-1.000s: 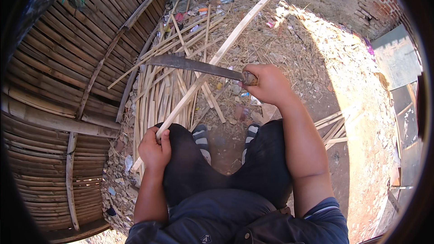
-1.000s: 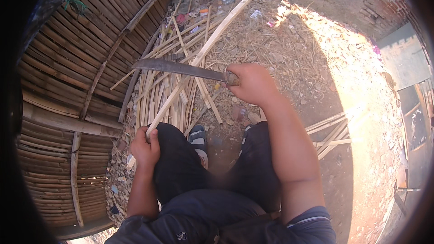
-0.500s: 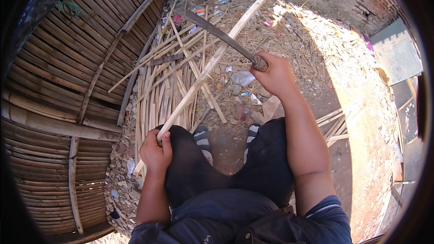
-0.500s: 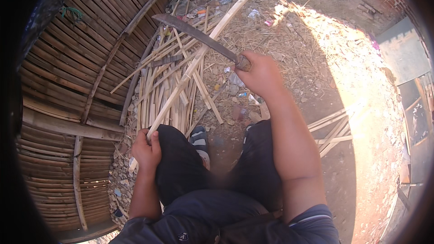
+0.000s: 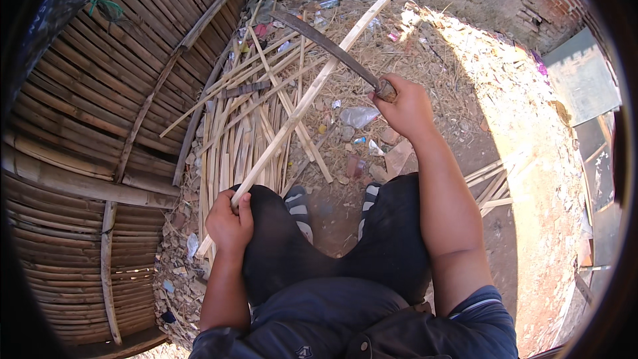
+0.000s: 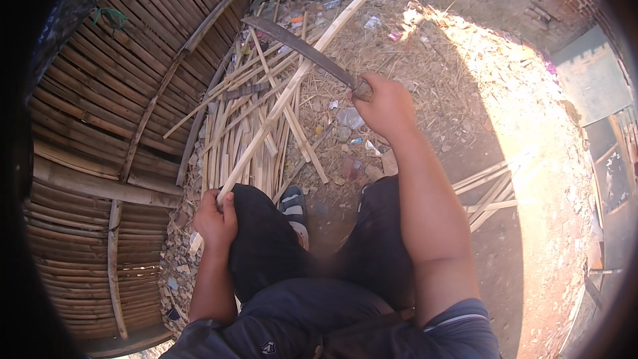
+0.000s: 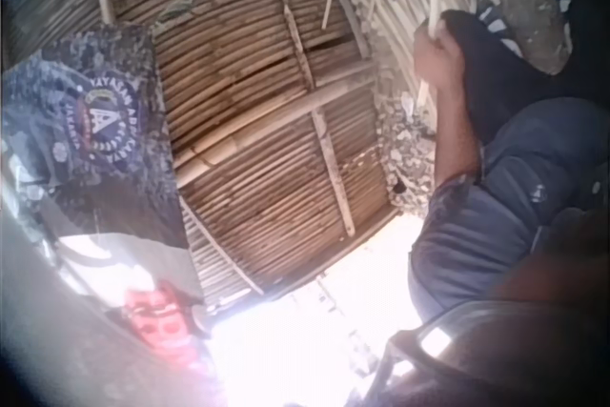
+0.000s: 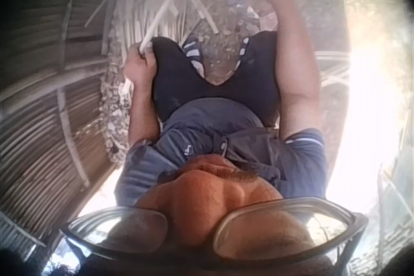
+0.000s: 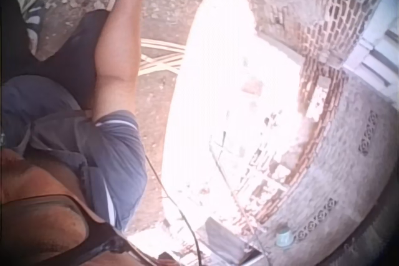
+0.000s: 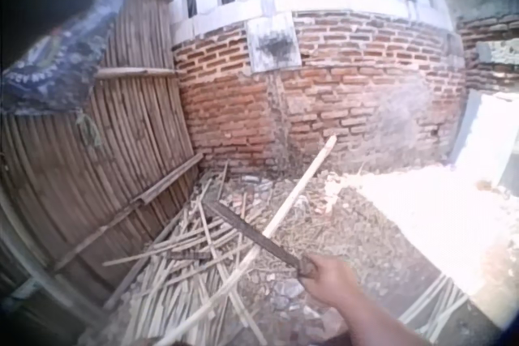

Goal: The person shaves thin strips of bamboo using a knife, holding the bamboo piece with one hand and drawing the blade across it repeatedly.

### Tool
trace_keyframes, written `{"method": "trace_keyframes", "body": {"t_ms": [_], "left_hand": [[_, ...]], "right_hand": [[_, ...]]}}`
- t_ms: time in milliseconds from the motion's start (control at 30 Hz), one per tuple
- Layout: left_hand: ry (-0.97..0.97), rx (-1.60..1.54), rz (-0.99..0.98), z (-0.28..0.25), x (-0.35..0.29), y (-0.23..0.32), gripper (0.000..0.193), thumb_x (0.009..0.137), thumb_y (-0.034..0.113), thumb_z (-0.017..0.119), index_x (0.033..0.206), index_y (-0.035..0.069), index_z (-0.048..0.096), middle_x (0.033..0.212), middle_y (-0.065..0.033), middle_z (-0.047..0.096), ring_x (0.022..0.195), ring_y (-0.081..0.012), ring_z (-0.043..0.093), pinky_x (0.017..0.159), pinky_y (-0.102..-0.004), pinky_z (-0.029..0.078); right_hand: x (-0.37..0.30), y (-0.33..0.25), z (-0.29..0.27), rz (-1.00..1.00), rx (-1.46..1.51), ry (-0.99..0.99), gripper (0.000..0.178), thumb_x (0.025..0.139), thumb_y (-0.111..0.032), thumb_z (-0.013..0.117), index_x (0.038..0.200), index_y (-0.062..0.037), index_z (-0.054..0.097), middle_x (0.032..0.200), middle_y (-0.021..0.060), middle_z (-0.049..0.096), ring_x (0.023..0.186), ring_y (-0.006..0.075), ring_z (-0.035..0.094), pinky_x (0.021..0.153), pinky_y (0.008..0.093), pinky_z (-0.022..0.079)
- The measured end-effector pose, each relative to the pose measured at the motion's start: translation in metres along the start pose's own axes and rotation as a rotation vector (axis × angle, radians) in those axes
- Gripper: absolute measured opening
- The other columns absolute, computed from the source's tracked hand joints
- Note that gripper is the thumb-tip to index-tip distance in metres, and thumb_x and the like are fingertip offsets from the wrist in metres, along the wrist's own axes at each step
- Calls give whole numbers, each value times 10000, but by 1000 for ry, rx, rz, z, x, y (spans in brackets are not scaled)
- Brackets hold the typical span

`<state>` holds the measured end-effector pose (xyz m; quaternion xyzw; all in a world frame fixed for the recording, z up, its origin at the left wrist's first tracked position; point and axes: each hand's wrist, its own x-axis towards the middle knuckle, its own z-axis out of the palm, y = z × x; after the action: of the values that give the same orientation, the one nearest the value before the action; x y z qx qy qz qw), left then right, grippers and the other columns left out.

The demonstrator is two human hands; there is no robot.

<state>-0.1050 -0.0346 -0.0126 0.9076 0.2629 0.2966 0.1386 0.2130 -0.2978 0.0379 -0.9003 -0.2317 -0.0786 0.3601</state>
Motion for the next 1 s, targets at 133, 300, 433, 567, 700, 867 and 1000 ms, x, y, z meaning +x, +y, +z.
{"method": "trace_keyframes", "body": {"t_ms": [133,300,433,567,700,867,1000], "left_hand": [[-6,-19,10,1,0,1,331,982,379,746,971,55,679,632,-83,610,534,-281,618,540,-410,482],[-12,-4,-5,-1,0,0,329,979,373,752,971,51,681,626,-82,606,535,-282,616,536,-402,477],[6,13,35,-3,0,2,333,980,374,751,974,48,684,643,-88,616,541,-292,614,539,-408,478],[-5,19,15,-1,2,2,340,981,378,750,974,45,682,671,-100,627,559,-300,620,545,-417,482],[-16,5,12,-1,2,4,346,984,387,744,974,48,680,677,-104,628,567,-307,623,547,-426,482],[-10,29,24,-1,1,5,347,986,390,740,970,49,676,673,-103,625,568,-316,623,549,-435,483],[-7,31,26,-2,0,1,346,983,386,742,971,47,676,679,-105,630,571,-319,625,552,-438,485]], "right_hand": [[-6,-3,0,-162,62,-118,366,850,-321,813,1140,-110,739,974,174,764,928,417,724,814,510,573],[-20,-26,15,-509,-123,-378,277,818,-272,805,1032,-115,725,892,140,739,873,411,708,747,510,552],[-21,-35,7,-359,-100,-407,253,802,-218,768,1018,-105,703,938,161,738,920,414,715,797,529,562],[-2,0,3,-97,-28,-132,362,850,-330,802,1120,-97,735,956,194,750,929,437,719,812,517,569],[1,6,1,-18,49,-92,422,855,-349,824,1197,-114,745,953,219,756,938,441,727,833,496,575],[-13,-13,10,-407,-24,-320,355,832,-324,844,1072,-87,734,905,167,739,875,401,717,760,490,553],[-21,-29,12,-490,-128,-496,351,824,-314,843,1083,-105,733,917,156,740,897,412,707,766,503,548]]}}
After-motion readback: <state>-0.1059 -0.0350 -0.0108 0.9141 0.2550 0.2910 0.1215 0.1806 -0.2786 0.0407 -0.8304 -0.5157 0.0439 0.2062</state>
